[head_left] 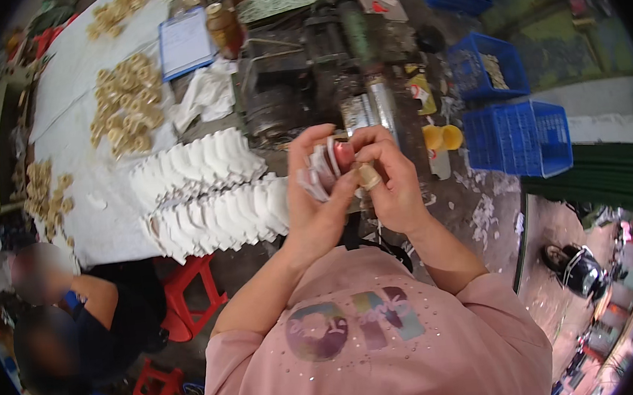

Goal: The recorder is applying adhesive or treating the edges of shoe insoles using a specialized industrial machine with a rotating roller.

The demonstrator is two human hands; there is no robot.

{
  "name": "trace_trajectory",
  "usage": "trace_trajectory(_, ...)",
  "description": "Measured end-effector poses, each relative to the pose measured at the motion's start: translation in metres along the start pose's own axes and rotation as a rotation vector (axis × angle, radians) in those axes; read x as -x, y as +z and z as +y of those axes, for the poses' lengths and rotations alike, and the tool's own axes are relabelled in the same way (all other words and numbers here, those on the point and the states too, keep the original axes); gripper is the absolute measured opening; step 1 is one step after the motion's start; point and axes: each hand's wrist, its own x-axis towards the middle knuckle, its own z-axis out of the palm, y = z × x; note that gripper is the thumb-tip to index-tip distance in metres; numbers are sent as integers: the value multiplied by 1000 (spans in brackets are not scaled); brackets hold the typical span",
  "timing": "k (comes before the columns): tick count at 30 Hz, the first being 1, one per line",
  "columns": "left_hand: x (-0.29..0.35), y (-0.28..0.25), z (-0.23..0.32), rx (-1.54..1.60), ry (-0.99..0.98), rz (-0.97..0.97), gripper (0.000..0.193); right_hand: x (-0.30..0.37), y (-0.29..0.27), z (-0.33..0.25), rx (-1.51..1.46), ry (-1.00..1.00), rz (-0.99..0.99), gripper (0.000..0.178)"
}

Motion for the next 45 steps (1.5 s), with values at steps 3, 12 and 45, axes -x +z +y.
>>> trace_trajectory(3,-10,0,-3,-44,43,-20,50,0,-24,-1,5,69,-102,10)
trace_trajectory(12,-21,-17,-30,-1034,168,-332,59,-24,-126,29,815,256,-254,6)
trace_trajectory(45,15,-366,86,-2214,-440,53,40,-2,-92,32,507,335,206,18)
